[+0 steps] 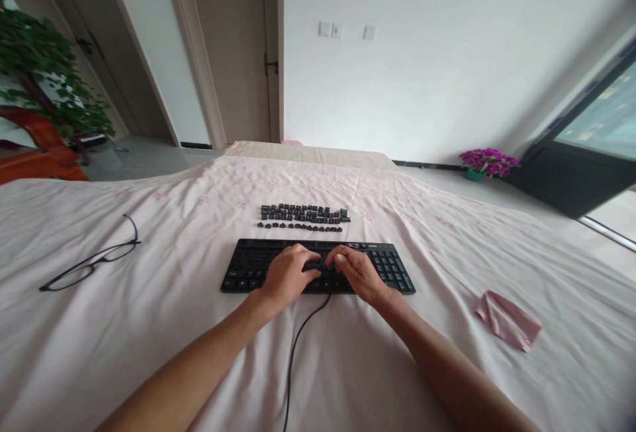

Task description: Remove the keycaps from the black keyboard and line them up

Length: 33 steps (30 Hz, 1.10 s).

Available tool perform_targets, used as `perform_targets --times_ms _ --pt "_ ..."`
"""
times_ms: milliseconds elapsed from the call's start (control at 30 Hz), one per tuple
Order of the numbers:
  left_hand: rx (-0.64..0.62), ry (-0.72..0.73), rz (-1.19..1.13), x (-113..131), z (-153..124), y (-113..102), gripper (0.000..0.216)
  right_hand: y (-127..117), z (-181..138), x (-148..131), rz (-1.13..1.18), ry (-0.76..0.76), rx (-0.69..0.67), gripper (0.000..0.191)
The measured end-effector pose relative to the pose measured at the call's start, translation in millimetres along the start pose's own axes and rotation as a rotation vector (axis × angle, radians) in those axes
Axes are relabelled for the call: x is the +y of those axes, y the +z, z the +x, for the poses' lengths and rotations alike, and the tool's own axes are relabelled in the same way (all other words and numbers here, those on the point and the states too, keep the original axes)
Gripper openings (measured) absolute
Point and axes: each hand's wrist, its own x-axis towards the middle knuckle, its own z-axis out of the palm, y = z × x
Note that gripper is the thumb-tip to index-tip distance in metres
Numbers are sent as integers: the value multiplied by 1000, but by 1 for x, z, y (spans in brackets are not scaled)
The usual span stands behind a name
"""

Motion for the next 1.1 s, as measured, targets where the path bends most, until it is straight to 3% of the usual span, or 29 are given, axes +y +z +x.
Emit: perform_targets --times_ms 133,300,833,967,1100 --pt "-14 -13 12 5 8 21 21 2 3 7 -9 -105 -21 39" --pt "19 -48 32 5 10 36 14 7 5 14 20 -109 17 37" --pt "79 -45 42 9 8 40 19 12 -7 16 87 -199 198 33" --pt "102 -79 -43 6 9 41 17 11 -8 12 -35 -292 152 27" --pt "112 -145 -174 4 10 39 12 7 -8 0 -314 -435 122 20"
